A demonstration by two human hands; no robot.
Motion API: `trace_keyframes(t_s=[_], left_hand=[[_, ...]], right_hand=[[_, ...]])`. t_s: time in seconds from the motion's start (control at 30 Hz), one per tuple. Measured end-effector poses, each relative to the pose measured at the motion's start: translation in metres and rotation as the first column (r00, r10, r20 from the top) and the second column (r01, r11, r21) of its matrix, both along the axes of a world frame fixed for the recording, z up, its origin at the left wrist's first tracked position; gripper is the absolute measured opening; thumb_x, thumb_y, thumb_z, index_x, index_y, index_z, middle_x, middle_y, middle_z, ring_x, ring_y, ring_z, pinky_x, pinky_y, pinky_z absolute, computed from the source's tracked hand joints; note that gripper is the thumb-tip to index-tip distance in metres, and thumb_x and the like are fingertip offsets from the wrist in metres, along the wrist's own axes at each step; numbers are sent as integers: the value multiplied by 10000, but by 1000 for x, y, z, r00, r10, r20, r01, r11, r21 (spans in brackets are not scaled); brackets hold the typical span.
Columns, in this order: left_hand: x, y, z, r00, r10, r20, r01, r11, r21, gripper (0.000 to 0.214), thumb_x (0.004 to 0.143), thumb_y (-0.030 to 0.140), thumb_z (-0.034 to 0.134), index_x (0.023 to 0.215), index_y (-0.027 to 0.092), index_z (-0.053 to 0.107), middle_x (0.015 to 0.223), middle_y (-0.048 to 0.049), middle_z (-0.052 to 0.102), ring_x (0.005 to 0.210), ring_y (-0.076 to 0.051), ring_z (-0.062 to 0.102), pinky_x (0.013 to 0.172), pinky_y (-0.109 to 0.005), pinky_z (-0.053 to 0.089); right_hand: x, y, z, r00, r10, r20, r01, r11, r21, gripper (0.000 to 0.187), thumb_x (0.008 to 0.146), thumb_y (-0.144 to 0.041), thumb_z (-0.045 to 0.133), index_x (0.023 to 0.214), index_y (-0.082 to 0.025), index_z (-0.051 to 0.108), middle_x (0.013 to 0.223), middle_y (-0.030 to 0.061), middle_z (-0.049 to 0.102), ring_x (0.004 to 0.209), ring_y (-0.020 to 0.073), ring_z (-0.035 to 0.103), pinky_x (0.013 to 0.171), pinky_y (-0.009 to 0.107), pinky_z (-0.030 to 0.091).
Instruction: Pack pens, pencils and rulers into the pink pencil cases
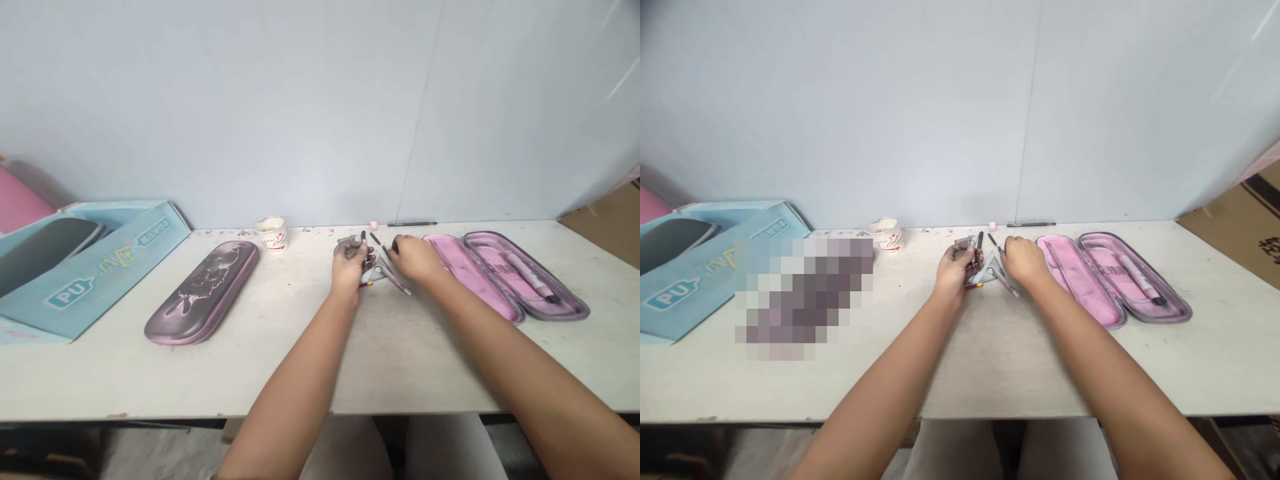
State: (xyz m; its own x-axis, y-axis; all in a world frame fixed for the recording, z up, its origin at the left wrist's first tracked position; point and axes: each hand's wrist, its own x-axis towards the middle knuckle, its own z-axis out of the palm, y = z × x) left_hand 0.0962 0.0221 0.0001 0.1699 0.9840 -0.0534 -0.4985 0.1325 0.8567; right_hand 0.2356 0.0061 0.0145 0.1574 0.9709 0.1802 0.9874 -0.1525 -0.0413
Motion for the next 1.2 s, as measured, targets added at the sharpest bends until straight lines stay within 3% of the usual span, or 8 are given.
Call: trace_keyframes(t_s=[0.27, 0.4, 0.47, 0.53, 0.63, 0.7, 0.93, 1.2], left_hand=[[2, -9, 2, 993, -117, -22, 119, 990, 80, 152, 766, 205, 600, 905, 145, 582, 727, 1, 596, 621, -68, 580, 706, -258, 498], [5, -9, 1, 992, -104, -74, 111, 989, 102, 88, 784, 168, 563, 870, 149, 561, 715, 4, 590, 627, -65, 587, 696, -238, 487], [8, -9, 0, 987, -104, -125, 119, 986, 119, 74, 785, 143, 550, 858, 148, 556, 691, 8, 581, 606, -62, 583, 672, -225, 483], [11, -9, -2, 979, -106, -172, 130, 982, 136, 69, 778, 124, 547, 843, 148, 554, 671, 11, 572, 585, -61, 574, 642, -215, 480], [15, -8, -6, 968, -114, -223, 156, 971, 180, 77, 768, 98, 540, 824, 148, 552, 656, 15, 560, 569, -61, 564, 621, -212, 479], [16, -8, -9, 959, -121, -258, 180, 959, 221, 83, 760, 92, 542, 819, 149, 554, 649, 16, 555, 570, -63, 564, 623, -216, 483], [15, -6, -17, 927, -95, -364, 222, 919, 326, 143, 712, 127, 608, 844, 173, 581, 722, -7, 597, 617, -87, 569, 641, -237, 494], [15, -11, -12, 932, -125, -341, 243, 913, 329, 116, 727, 136, 581, 837, 167, 563, 729, -5, 588, 631, -86, 578, 674, -246, 506]], right_hand=[[-3, 27, -5, 999, -12, -40, 10, 999, -49, 258, 770, -236, 478, 943, -89, 602, 938, 208, 648, 877, 262, 612, 713, 320, 412], [8, 13, 4, 950, 57, -308, -3, 985, 172, 328, 762, -238, 466, 1067, -132, 523, 841, 114, 658, 767, 210, 606, 673, 303, 416], [11, 3, 9, 808, 195, -556, 14, 937, 349, 343, 756, -273, 480, 1086, -178, 496, 803, 52, 645, 709, 169, 591, 666, 289, 422], [9, -8, 13, 593, 337, -731, 67, 884, 463, 358, 749, -318, 495, 1087, -203, 467, 797, 20, 632, 672, 138, 579, 640, 270, 426], [2, -19, 17, 298, 433, -850, 149, 859, 490, 380, 731, -362, 518, 1064, -215, 409, 787, 3, 620, 637, 119, 574, 563, 232, 408], [-4, -22, 17, 225, 433, -873, 164, 866, 473, 371, 719, -361, 530, 1030, -221, 384, 771, -8, 616, 628, 116, 577, 545, 222, 403], [-7, -27, 5, 372, 412, -832, 59, 884, 464, 308, 736, -308, 508, 999, -221, 375, 757, -9, 627, 618, 132, 611, 630, 283, 459], [-2, -44, 15, 751, 389, -533, -116, 873, 474, 233, 813, -287, 456, 1035, -216, 452, 957, 64, 665, 833, 186, 630, 718, 303, 449]])
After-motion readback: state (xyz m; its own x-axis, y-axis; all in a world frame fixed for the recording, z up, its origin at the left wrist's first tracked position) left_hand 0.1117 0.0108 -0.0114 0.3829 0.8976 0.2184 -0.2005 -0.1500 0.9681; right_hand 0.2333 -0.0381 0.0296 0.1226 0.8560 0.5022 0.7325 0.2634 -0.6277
